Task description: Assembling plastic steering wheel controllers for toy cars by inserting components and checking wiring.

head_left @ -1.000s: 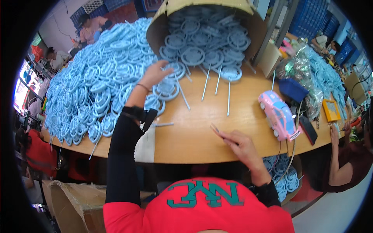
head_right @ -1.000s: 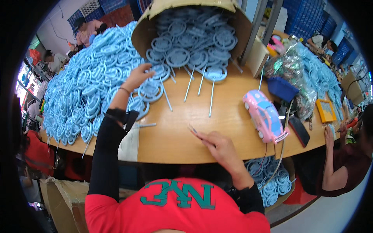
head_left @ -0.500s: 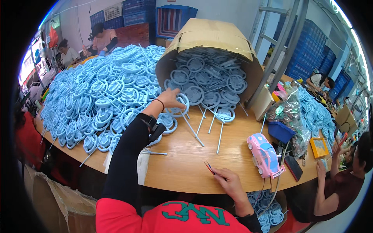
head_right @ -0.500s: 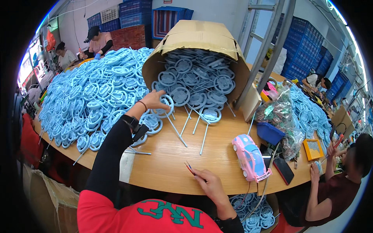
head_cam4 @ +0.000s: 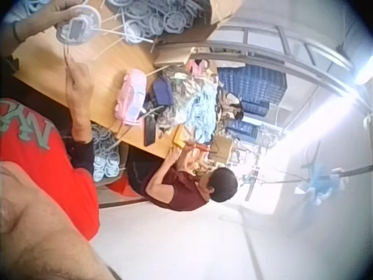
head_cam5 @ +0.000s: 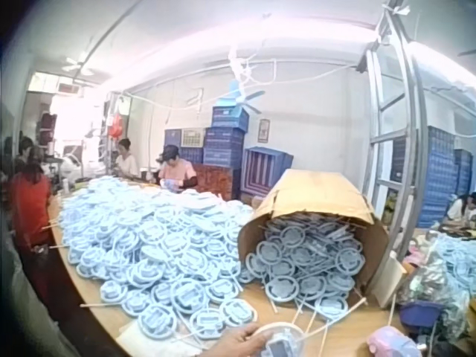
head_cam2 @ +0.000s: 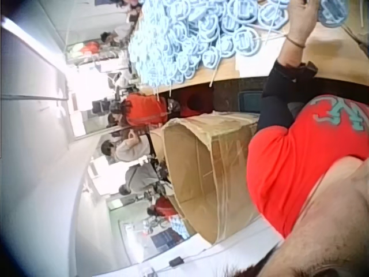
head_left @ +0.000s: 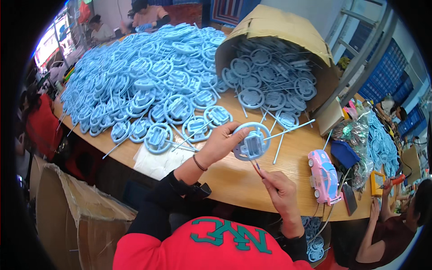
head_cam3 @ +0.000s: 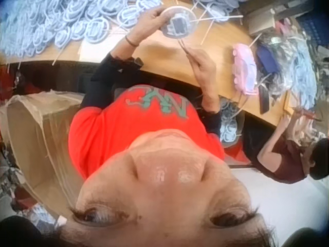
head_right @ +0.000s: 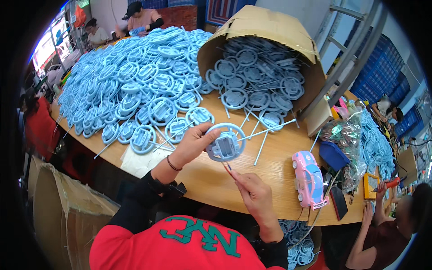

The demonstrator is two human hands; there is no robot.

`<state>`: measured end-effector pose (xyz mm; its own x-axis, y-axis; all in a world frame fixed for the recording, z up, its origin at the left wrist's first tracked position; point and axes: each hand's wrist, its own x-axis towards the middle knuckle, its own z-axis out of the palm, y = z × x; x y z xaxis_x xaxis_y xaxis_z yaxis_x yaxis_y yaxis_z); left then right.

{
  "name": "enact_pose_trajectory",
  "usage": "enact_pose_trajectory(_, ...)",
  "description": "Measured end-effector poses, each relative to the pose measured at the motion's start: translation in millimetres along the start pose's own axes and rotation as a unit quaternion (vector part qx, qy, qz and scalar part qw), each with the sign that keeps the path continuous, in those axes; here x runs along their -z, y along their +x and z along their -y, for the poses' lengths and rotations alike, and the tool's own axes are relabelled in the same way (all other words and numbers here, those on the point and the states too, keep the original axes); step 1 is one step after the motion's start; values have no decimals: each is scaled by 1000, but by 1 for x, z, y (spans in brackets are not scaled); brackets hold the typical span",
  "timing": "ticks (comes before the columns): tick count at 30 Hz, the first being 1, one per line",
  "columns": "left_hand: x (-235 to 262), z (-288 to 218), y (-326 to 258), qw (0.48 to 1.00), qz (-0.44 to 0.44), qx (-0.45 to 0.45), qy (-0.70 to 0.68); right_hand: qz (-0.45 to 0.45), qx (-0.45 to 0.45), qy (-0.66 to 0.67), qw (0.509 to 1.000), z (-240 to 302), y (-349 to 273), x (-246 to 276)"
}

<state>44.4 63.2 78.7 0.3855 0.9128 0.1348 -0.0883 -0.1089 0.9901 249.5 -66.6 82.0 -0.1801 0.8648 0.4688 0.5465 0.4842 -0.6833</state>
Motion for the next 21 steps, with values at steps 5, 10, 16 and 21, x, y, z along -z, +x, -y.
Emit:
enact_pose_trajectory(5, -14, 25, -20, 995, -29, 29, -87, -28, 4, -111, 993, -5, 2, -3)
enact_pose_trajectory(10, -18, 38, -35, 980, -21, 70, -183, 4, -7, -146, 989, -9, 0, -13)
enact_pose_trajectory(16, -25, 51, -40, 967, -4, 97, -237, 12, -10, -143, 990, -17, -2, -17)
enact_pose_trajectory(21, -34, 55, -39, 957, -34, 93, -274, 16, -12, -134, 991, -20, -3, -14)
